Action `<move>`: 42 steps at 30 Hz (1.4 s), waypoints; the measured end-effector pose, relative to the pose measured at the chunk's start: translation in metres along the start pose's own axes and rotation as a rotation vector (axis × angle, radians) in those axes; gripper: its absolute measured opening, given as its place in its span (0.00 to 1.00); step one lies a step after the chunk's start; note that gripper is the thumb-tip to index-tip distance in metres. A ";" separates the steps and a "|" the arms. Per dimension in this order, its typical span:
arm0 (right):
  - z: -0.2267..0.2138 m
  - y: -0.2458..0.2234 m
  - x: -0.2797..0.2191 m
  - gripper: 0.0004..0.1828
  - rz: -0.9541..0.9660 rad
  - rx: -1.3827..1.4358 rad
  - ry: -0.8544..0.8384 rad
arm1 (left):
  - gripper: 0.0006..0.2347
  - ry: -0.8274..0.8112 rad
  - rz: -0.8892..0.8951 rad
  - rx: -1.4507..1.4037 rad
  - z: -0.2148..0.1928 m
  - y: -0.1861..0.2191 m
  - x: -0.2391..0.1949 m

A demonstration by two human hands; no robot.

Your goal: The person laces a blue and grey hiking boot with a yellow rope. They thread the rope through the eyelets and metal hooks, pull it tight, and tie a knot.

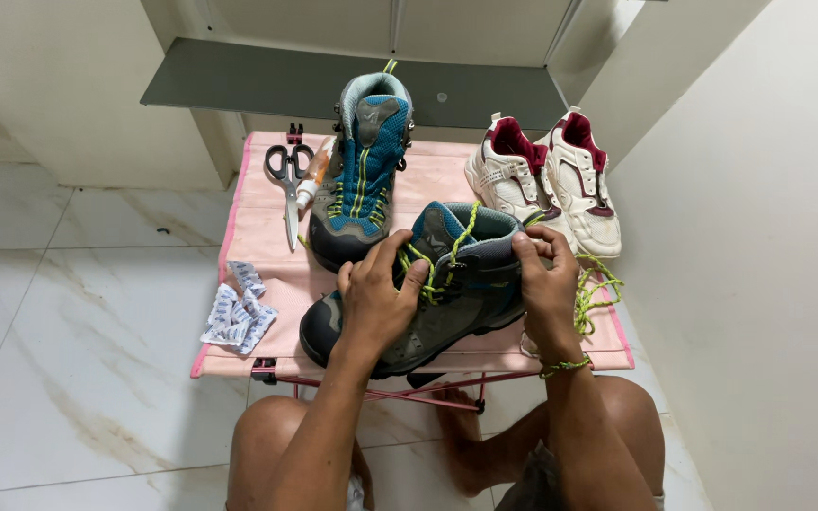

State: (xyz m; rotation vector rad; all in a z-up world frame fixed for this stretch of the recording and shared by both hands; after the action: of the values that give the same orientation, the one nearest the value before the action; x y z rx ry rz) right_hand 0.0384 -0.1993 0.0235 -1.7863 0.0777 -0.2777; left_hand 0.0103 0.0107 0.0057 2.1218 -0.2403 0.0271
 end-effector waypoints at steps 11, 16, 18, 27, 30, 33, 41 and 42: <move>0.001 0.029 0.037 0.18 0.137 0.070 0.169 | 0.18 0.065 0.133 -0.184 0.002 0.000 0.005; 0.013 0.007 0.032 0.15 0.125 0.094 0.172 | 0.22 0.112 0.110 -0.171 -0.008 0.005 -0.001; 0.020 0.018 0.037 0.16 0.064 0.113 0.153 | 0.25 0.082 0.060 -0.166 -0.015 0.004 -0.001; 0.047 -0.007 -0.001 0.27 0.129 0.215 0.119 | 0.23 0.071 -0.091 0.039 -0.013 0.002 0.000; 0.057 -0.018 0.006 0.24 0.067 0.240 0.090 | 0.22 0.088 -0.118 -0.017 -0.012 0.008 -0.002; 0.047 -0.004 0.025 0.21 -0.115 0.151 0.051 | 0.22 0.160 -0.120 -0.155 0.001 0.008 0.000; 0.044 0.008 0.035 0.18 -0.265 0.428 -0.255 | 0.21 0.269 -0.080 -0.256 0.023 0.031 0.007; 0.047 0.015 0.037 0.19 -0.246 0.457 -0.311 | 0.20 0.264 -0.098 -0.254 0.026 0.030 0.007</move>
State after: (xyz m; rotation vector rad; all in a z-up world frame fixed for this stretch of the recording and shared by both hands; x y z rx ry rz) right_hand 0.0865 -0.1658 0.0042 -1.3622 -0.4003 -0.1712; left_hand 0.0094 -0.0278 0.0172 1.8505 0.0174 0.2073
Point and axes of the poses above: each hand's wrist, its own x-axis towards the middle knuckle, its own z-axis out of the palm, y = z × x, the point moved 2 cm from there along x, towards the middle knuckle, and after that the axes turned 15 degrees about -y, right-handed, at the moved point
